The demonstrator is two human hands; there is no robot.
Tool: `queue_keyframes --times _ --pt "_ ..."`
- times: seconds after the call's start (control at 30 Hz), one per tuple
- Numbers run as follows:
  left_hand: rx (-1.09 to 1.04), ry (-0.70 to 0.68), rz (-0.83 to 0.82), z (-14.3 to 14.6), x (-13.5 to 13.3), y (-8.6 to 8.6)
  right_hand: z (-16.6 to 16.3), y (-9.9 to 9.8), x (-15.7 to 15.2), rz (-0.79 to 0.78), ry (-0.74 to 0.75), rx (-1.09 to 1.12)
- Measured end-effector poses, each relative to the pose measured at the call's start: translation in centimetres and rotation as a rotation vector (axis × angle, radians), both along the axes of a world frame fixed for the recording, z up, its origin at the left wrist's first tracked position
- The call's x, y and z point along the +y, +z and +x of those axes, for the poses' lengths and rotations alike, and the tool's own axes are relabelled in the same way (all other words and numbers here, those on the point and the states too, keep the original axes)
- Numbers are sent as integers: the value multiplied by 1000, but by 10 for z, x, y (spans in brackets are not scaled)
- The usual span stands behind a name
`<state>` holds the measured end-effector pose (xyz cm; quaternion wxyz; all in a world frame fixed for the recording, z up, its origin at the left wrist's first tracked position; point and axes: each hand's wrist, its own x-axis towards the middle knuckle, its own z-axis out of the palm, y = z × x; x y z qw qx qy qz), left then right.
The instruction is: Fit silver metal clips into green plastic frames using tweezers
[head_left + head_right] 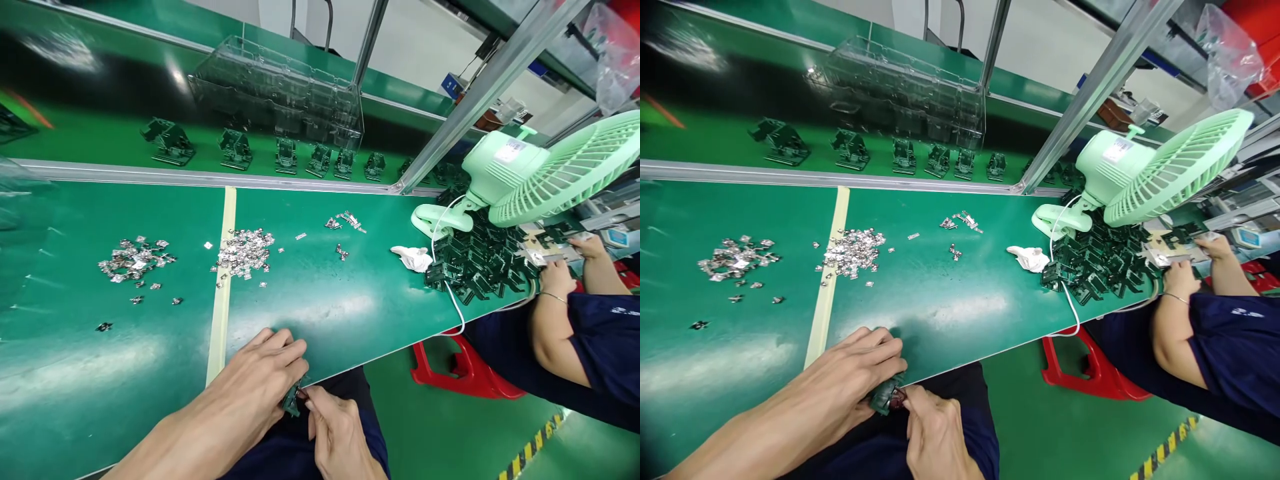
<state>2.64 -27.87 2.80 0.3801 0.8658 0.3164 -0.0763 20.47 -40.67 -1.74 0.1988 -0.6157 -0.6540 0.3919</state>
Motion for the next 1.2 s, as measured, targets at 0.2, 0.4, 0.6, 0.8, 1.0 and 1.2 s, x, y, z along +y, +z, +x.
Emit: queue_keyframes --times 0.2,0.4,0.6,0.8,1.0,1.2 --pt "-85 11 101 -5 -6 -9 -1 5 -4 3 40 -208" --pt "-7 1 44 2 1 4 -2 5 -3 2 27 -115" --pt "-50 8 98 -4 -6 -8 -6 1 -14 -24 39 -297" --pt "-47 6 99 0 -2 -1 -3 1 -5 -1 37 -148" --pt "-14 1 32 1 3 9 -4 3 -4 -8 -4 -107" --pt "9 -4 61 5 -6 -1 -7 22 -8 29 35 -619"
